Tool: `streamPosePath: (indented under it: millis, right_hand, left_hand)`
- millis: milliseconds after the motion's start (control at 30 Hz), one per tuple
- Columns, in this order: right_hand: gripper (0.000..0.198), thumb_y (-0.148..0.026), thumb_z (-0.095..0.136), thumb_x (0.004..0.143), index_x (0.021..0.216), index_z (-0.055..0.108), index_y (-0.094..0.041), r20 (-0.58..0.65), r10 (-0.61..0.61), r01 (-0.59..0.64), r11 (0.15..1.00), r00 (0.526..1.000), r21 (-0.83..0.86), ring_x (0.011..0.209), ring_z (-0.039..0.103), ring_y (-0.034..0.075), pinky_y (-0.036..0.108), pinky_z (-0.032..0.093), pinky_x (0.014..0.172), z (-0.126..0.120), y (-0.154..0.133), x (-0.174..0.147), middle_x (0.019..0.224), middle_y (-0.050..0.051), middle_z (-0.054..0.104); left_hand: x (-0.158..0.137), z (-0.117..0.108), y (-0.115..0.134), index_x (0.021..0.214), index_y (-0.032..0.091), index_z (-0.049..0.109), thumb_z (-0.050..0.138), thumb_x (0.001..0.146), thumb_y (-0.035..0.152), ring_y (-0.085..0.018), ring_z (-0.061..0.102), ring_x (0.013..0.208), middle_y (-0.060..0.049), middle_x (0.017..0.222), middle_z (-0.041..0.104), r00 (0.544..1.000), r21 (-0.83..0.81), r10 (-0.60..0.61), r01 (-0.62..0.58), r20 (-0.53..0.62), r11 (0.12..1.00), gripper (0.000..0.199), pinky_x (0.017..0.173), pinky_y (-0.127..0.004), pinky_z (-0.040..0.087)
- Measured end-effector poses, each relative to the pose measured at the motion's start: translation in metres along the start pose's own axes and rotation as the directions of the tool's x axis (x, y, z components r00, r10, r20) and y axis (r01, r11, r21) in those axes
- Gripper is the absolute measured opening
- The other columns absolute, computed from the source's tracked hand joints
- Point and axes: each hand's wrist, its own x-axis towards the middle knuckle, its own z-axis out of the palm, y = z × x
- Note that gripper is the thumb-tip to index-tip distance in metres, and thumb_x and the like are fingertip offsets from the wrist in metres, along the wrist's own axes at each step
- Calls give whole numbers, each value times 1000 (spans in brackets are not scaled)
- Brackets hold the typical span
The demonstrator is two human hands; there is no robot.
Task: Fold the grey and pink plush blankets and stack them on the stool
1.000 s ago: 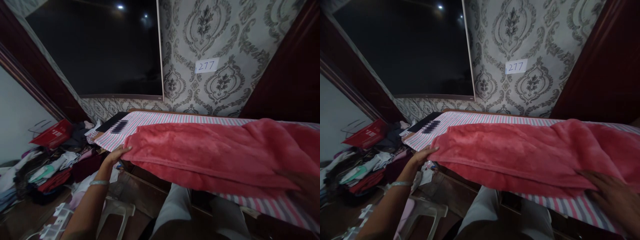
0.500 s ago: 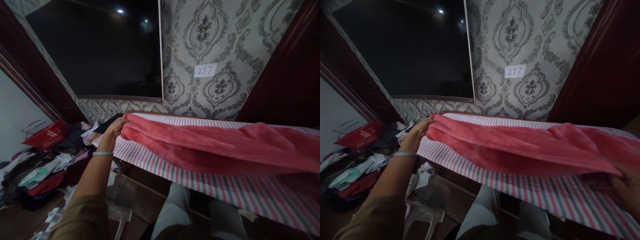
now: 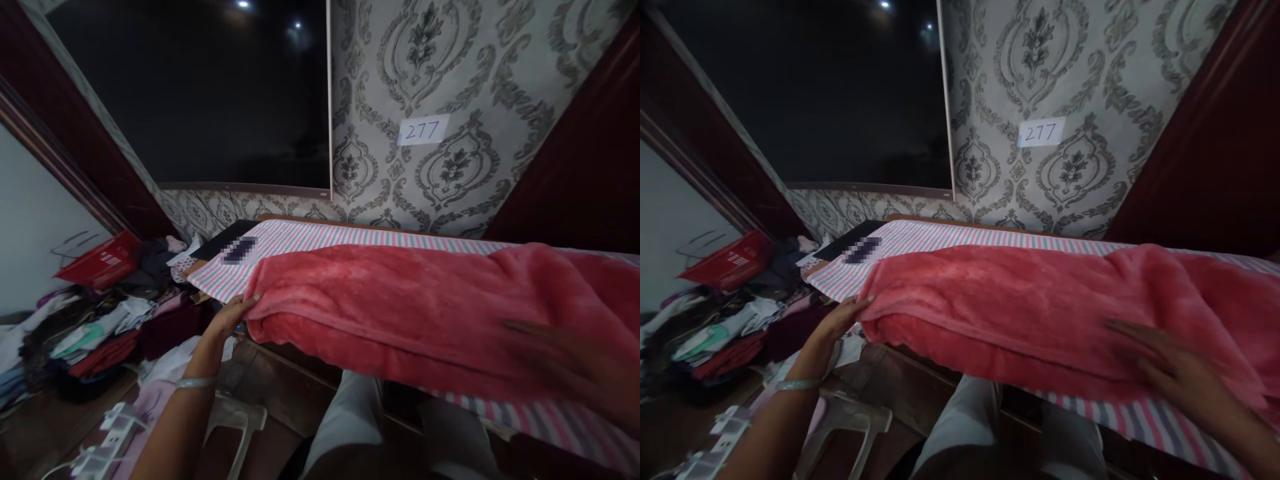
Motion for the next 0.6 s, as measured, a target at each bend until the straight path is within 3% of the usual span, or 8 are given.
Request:
streamPosePath:
  millis: [133,267,433,600]
  right_hand:
    - [41,-48,43,96,120,71,-30,98,-148,143,988,984,51,116,65,28,46,52,103,61,-86,45,127,8,69]
    - [36,-35,50,93,120,70,-23,232,-350,353,935,908,28,109,67,28,46,55,95,114,-144,70,120,12,71]
    - [35,-21,45,91,114,71,-21,200,-351,370,927,915,-62,100,67,26,44,55,87,146,-151,83,111,12,71]
    - [37,-18,41,89,106,73,-22,-31,-342,341,940,939,-32,96,69,24,41,56,85,123,-146,97,104,9,74]
  left_hand:
    - [-10,2,-11,71,15,69,92,49,44,-15,62,56,-2,61,68,991,-153,69,-87,-117,984,42,57,-25,50]
    - [-11,3,-12,75,15,71,91,50,44,-16,64,59,-2,63,70,988,-200,77,-103,-131,974,44,60,-26,50]
    - [-10,10,-11,86,13,73,90,55,46,-23,71,71,-9,79,76,997,-167,17,-29,-75,986,48,67,-31,55]
    - [-6,18,-14,85,14,73,86,60,46,-29,72,86,-10,80,77,996,-233,-8,-12,-85,972,42,74,-35,57]
